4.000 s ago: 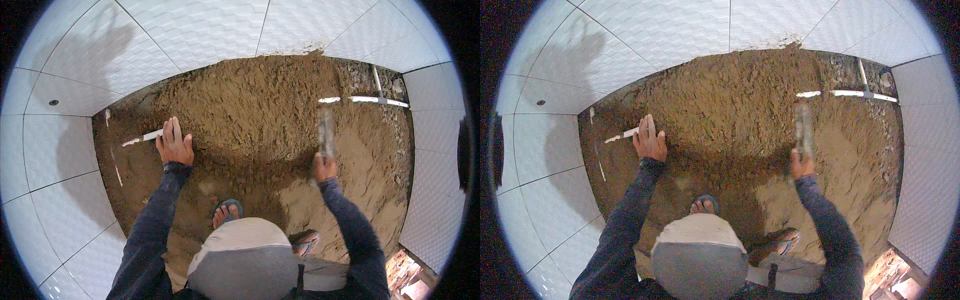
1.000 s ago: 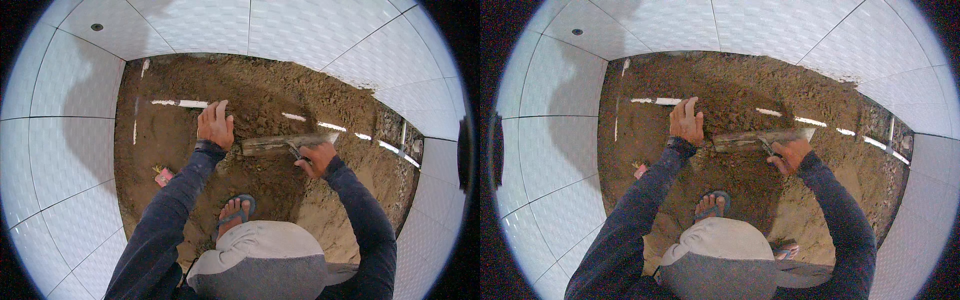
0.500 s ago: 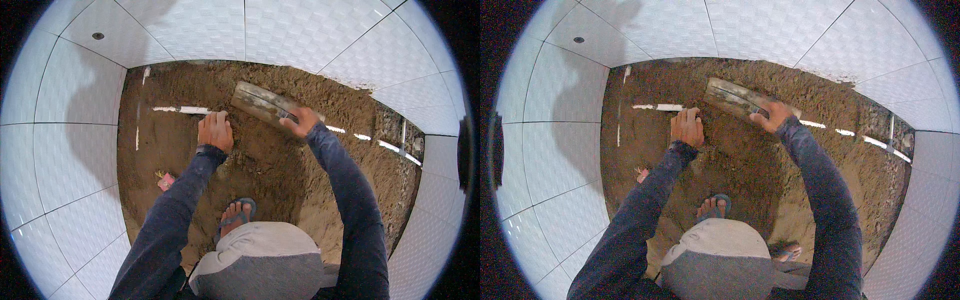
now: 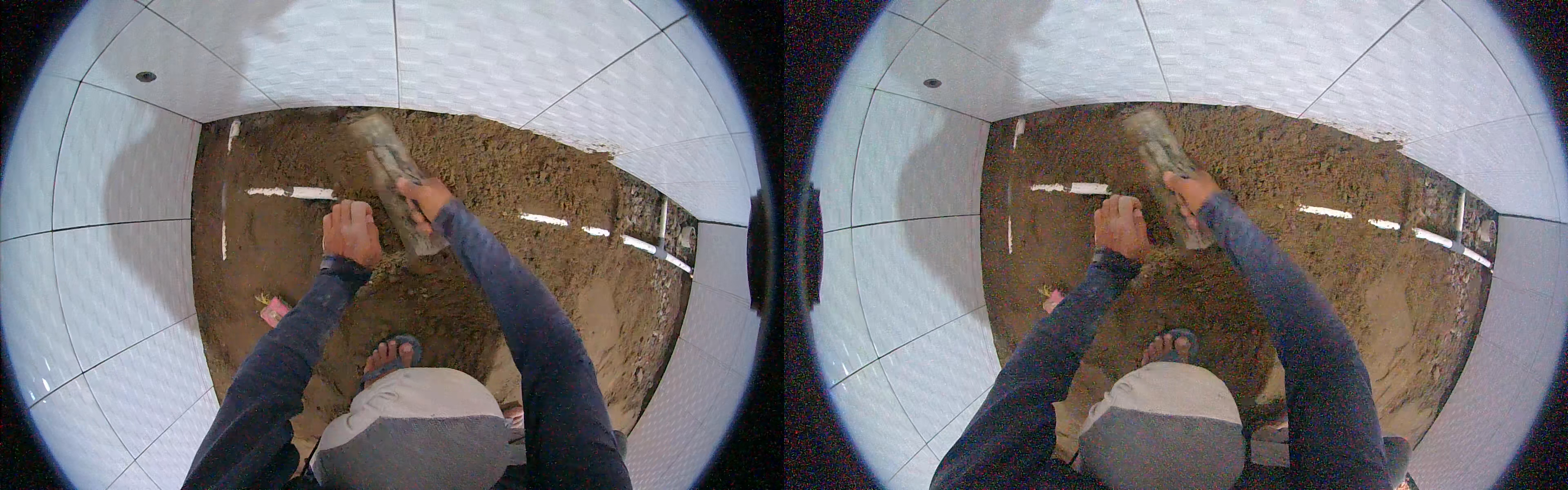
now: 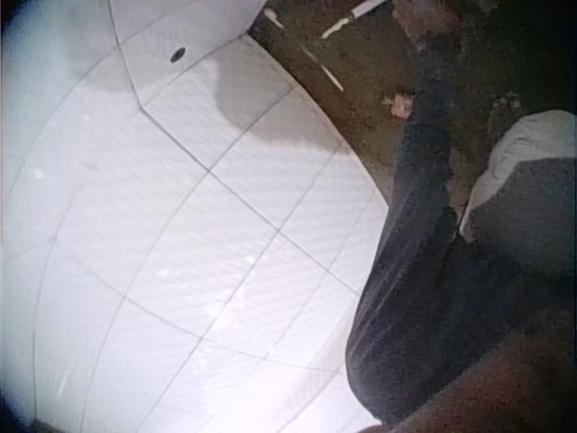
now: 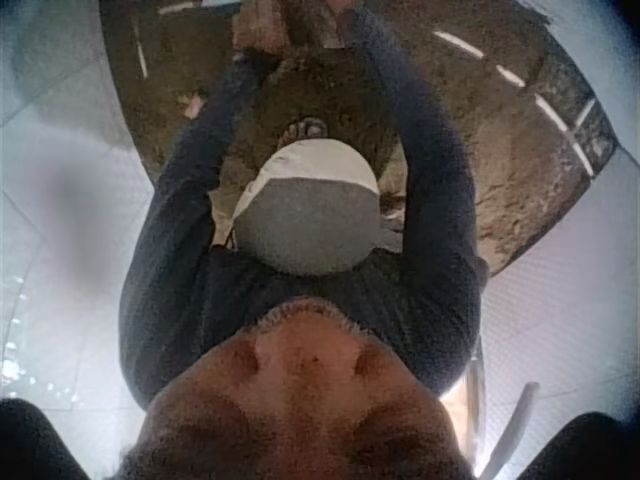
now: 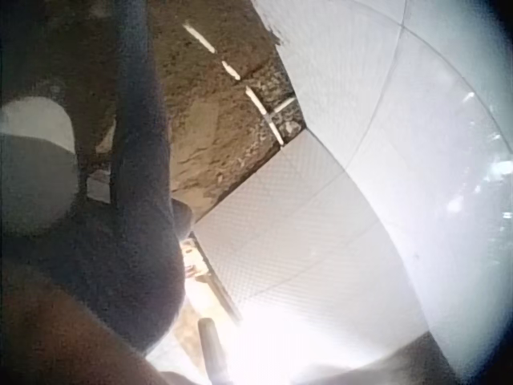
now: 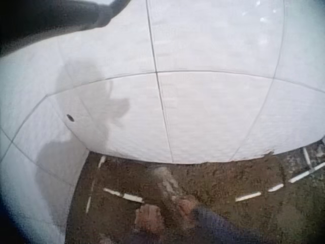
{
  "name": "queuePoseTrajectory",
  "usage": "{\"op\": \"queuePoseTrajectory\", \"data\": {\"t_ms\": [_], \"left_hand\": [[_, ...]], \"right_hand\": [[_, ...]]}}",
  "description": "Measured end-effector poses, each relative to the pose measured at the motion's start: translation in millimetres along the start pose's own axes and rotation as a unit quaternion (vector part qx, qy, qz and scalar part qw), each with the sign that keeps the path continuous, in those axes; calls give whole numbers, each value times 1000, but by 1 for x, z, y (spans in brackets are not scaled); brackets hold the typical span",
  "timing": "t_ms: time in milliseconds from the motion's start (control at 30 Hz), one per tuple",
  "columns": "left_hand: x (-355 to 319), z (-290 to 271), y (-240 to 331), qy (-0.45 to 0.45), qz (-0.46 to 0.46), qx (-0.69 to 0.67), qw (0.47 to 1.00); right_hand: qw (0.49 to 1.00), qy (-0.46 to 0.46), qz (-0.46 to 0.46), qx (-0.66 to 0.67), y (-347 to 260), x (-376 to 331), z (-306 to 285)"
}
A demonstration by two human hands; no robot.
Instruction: The person uses a trowel to spread and level a pile of sand on the floor of a tiled room. They repeatedly smooth the surface, working around a white PVC pipe and a small white cup.
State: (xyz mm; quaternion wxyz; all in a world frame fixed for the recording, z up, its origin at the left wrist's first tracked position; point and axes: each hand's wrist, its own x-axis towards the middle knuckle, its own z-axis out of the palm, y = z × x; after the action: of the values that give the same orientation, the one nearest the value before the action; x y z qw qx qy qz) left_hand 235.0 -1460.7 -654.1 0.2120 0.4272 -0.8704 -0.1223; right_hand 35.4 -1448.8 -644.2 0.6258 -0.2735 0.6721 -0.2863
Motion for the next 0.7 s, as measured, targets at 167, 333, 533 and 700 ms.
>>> {"op": "queuePoseTrajectory", "data": {"t_ms": [167, 333, 533, 700], "left_hand": [[-9, 1, -8, -7, -1, 21, 1000], [-2, -2, 0, 12, 10, 16, 1000], [-4, 1, -2, 1, 18, 20, 1000], [-7, 6, -9, 13, 22, 19, 999]], "right_hand": [[886, 165, -157, -405, -29, -17, 1], [885, 220, -100, -397, -5, -64, -90], [894, 259, -57, -362, 42, -96, -168], [919, 273, 17, -283, 93, -118, -219]]}}
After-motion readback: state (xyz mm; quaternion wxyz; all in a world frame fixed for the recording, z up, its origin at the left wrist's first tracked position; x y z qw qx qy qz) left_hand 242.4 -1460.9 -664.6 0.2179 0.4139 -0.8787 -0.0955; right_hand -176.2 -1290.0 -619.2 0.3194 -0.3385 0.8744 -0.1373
